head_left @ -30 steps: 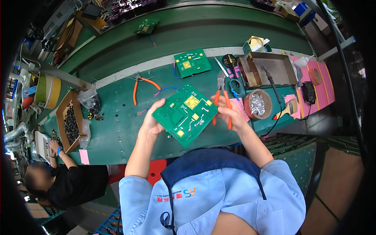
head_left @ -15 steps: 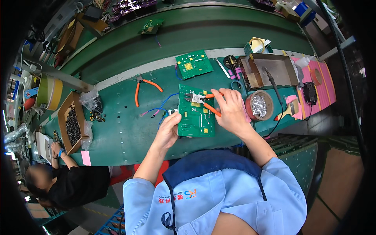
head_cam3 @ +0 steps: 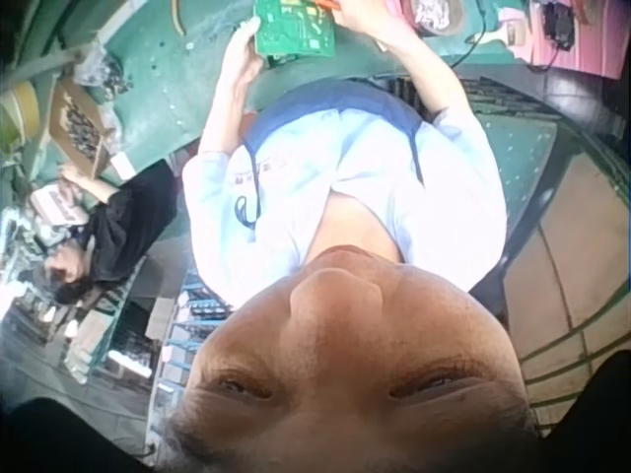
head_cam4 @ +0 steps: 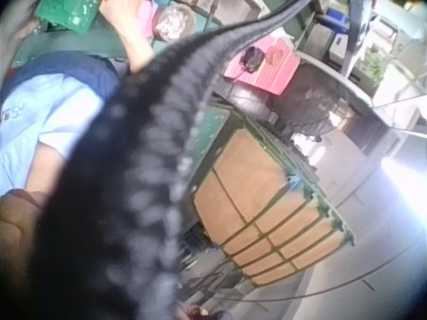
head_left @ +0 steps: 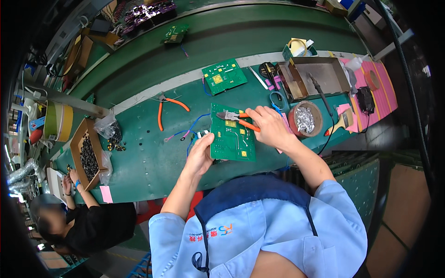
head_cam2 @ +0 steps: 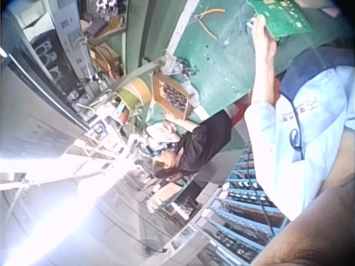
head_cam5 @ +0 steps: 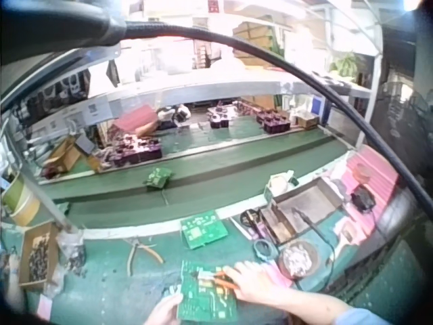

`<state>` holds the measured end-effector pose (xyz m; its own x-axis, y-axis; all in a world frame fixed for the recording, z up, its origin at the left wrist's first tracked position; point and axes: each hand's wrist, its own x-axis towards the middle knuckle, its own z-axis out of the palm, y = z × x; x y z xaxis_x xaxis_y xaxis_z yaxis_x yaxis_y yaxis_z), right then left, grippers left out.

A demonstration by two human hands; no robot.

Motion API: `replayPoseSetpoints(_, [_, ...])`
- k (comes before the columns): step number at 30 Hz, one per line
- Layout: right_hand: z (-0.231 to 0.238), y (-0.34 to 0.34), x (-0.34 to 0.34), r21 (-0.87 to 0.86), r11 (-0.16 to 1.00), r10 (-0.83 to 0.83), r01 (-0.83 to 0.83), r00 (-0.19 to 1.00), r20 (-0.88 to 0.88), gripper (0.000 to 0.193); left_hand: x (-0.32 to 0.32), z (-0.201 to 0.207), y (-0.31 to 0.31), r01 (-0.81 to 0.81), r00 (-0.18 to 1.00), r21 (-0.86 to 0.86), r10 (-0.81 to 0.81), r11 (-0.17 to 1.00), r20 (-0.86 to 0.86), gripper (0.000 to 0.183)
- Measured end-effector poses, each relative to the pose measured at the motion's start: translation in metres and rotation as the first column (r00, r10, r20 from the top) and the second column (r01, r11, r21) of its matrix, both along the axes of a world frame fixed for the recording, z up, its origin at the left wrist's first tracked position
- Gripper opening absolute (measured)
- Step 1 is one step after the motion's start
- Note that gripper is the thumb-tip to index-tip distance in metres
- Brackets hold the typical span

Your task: The person organizes multiple green circuit boards on a workbench, then uses orange-handled pliers to trim wires and components from the boards. The person handles the boards one at a time, flipping them over and using the pliers to snip excess material.

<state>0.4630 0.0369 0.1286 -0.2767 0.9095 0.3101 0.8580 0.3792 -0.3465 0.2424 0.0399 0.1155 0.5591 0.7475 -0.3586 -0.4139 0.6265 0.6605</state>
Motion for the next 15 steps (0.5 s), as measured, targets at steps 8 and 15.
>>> replayPoseSetpoints(8, [-0.008, 0.001, 0.012, -0.186, 0.982, -0.041, 0.022, 0.994, -0.098, 0.041, 0.012, -0.01, 0.007, 0.023, 0.999, -0.068, -0.02, 0.997, 0.044, 0.032])
replayPoseSetpoints(15, [-0.01, 0.003, 0.048, -0.432, 0.813, -0.559, -0.391, -0.315, -0.767, 0.033, 0.007, -0.011, 0.012, 0.0, 0.988, -0.093, 0.014, 0.996, 0.156, 0.037])
